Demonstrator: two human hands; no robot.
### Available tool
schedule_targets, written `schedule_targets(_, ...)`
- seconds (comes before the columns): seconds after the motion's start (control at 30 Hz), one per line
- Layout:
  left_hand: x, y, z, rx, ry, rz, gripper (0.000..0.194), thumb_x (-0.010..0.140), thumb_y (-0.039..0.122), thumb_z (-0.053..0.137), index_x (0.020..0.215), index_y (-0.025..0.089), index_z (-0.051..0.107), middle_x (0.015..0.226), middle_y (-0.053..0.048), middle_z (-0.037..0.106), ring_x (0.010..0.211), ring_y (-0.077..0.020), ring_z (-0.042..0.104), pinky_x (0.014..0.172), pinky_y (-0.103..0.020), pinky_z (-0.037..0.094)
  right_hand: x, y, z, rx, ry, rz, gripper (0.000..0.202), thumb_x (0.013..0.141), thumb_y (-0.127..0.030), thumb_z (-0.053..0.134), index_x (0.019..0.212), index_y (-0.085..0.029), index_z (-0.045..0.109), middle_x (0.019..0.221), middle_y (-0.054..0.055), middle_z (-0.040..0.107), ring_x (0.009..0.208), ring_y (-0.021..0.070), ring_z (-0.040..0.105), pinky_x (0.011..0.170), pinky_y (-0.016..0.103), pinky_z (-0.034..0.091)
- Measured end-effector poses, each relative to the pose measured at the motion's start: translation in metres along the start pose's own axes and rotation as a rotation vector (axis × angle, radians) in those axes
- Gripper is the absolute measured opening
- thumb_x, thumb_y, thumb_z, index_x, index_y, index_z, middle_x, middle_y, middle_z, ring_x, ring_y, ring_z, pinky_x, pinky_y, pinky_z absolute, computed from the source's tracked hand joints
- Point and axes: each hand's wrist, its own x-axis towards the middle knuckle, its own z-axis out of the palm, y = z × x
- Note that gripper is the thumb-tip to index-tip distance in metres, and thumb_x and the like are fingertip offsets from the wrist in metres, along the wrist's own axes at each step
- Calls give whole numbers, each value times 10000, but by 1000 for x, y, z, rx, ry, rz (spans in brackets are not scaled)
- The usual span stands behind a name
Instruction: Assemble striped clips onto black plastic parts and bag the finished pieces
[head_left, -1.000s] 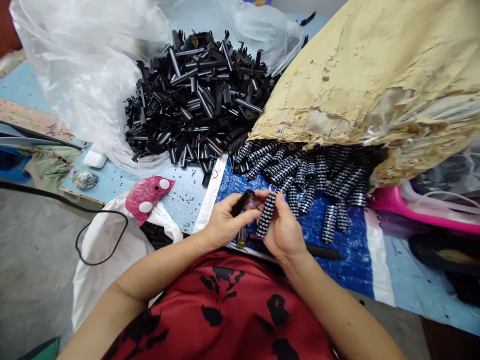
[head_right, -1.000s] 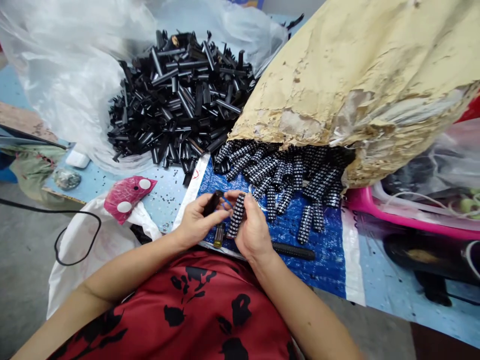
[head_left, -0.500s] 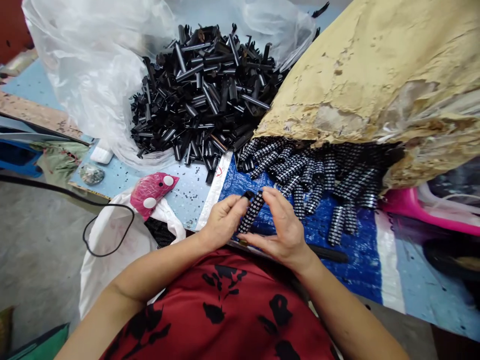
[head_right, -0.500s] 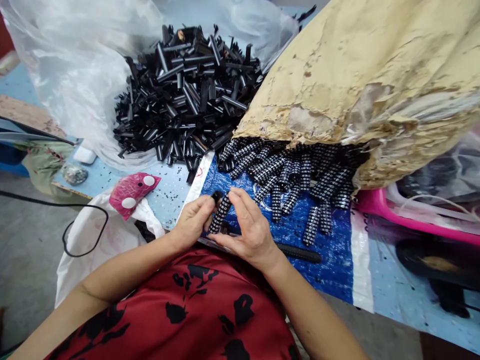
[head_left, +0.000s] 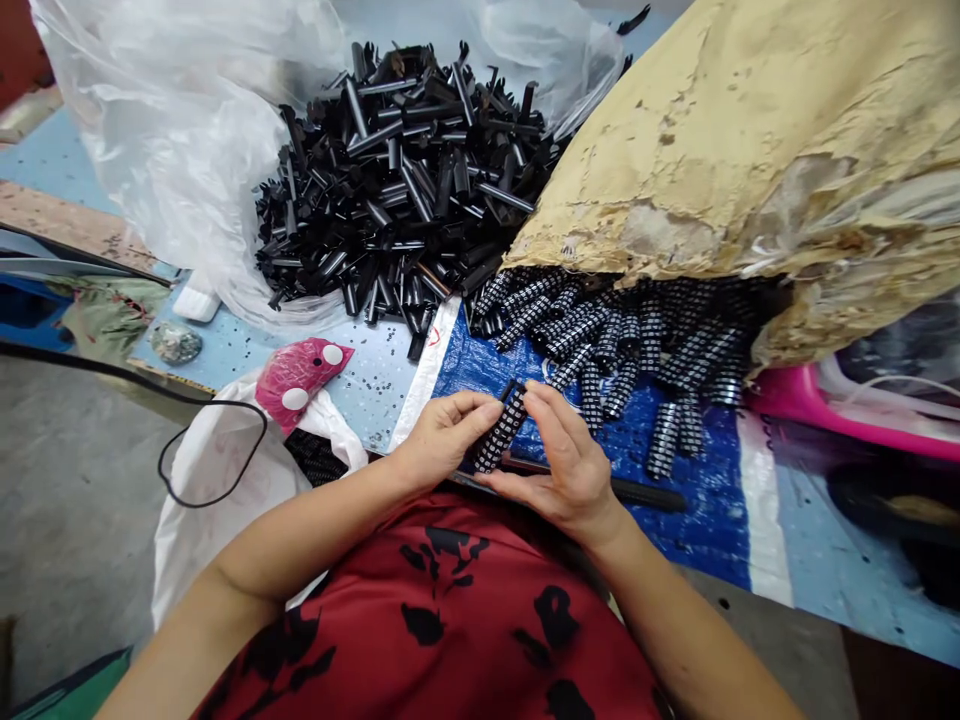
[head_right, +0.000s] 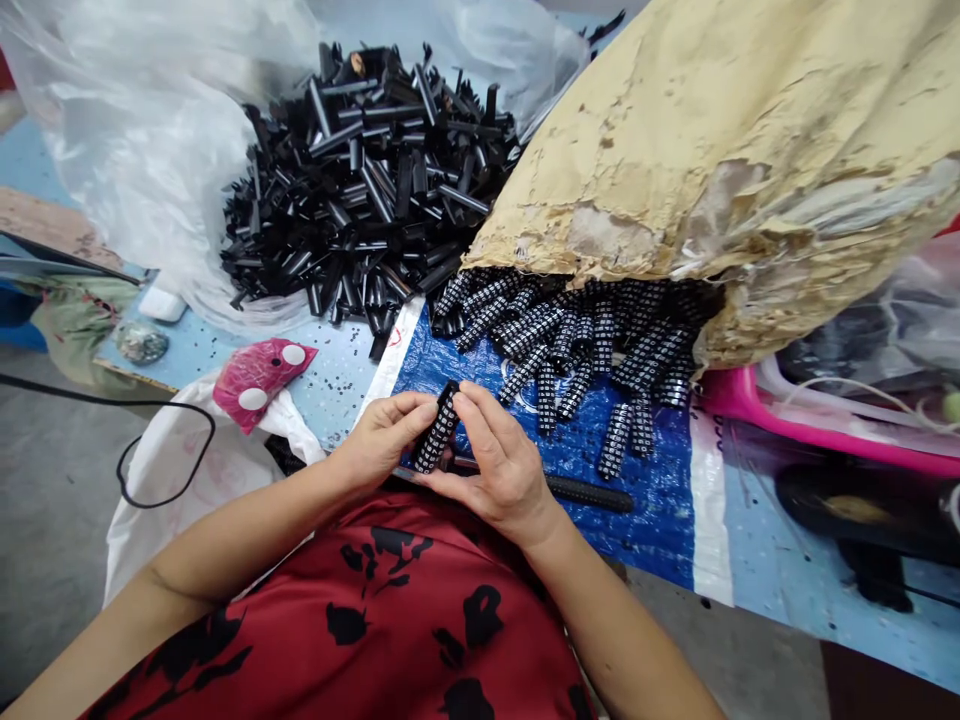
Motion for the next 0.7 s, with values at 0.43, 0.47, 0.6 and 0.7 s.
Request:
schedule_targets(0.43, 23, -12, -38, 447, 171, 379, 380, 839, 519, 783, 1004, 192, 680, 871, -20, 695, 755, -145, 637, 746, -292, 503, -66, 23, -37, -248, -268, 161, 542, 952, -443, 702, 1422, -197, 587, 1217, 147, 731, 1111, 346, 707, 931, 521, 589)
schedule_targets(0.47, 26, -8, -45, 644, 190, 437, 310, 874, 467, 754, 1005, 193, 697, 903, -35, 702, 810, -162, 633, 790, -311, 490, -75, 28, -42, -285, -264, 142, 366, 972, -377, 677, 1292, -201, 660, 1090, 119, 746, 983, 308, 718, 843, 469, 595)
schedule_targets(0.6, 40, 7, -63, 1194, 104, 353, 195, 862, 366, 777, 925, 188, 730, 911, -54, 695, 858, -203, 602, 795, -335, 423, -80, 28, -45, -349, -177, 128, 210, 973, -244, 647, 1171, -185, 684, 982, 98, 739, 848, 251, 690, 773, 383, 566)
schedule_targets(0.7, 47, 13, -63, 1247, 30, 225, 270, 804, 427, 833, 847, 188, 713, 769, -5, 624, 723, -169, 540, 681, -303, 342, -54, 19, -37, -301, -37, 183, 292, 983, -187, 595, 1268, -212, 653, 998, 82, 752, 861, 231, 705, 798, 342, 556)
